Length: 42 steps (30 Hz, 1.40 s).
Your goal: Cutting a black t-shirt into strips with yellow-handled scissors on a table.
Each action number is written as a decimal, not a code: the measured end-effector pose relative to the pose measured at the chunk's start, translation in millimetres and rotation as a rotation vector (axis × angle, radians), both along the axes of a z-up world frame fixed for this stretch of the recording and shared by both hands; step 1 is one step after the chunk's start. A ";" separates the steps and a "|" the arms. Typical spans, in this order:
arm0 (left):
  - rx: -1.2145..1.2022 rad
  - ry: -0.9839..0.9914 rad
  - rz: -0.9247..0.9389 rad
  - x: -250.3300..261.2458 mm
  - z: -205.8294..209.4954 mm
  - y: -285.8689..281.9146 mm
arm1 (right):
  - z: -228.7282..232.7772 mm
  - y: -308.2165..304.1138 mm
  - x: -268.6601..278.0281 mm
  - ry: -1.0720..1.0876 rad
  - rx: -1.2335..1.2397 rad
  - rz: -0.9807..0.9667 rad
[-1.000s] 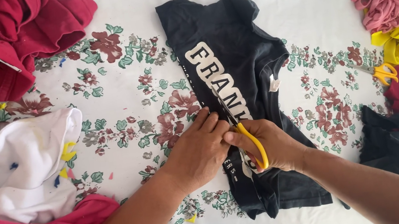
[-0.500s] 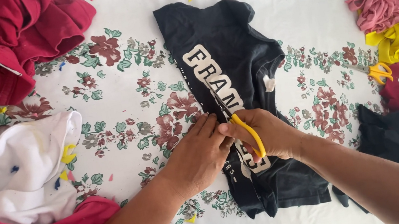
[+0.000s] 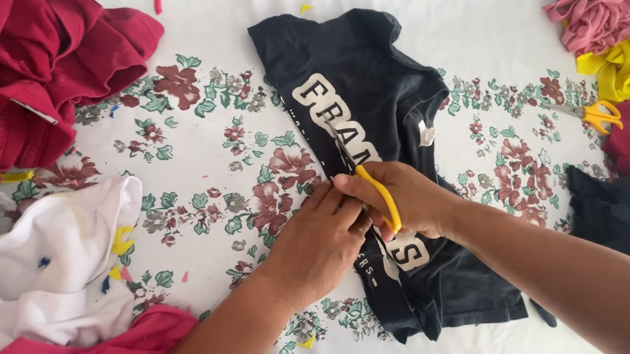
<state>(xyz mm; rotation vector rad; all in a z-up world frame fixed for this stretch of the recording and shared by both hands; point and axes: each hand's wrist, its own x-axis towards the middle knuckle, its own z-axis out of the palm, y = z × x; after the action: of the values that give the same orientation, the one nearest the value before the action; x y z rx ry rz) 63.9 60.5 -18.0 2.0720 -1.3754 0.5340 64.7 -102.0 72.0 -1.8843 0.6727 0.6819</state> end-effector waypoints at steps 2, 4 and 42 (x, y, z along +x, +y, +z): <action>0.003 0.003 -0.002 -2.7 -3.5 -0.6 | -1.4 0.5 -3.0 0.005 0.016 -0.023; 0.007 0.006 0.005 -3.1 -6.3 -0.9 | -0.3 0.9 -3.2 0.011 0.034 -0.038; -0.049 0.005 -0.010 1.7 -7.1 -3.7 | -19.4 -7.3 35.6 -0.112 0.050 -0.016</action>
<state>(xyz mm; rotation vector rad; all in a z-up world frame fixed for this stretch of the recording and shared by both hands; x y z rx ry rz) 65.7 56.8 -25.1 2.0250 -1.3562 0.5525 100.3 -109.3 52.6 -1.8548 0.5935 0.5732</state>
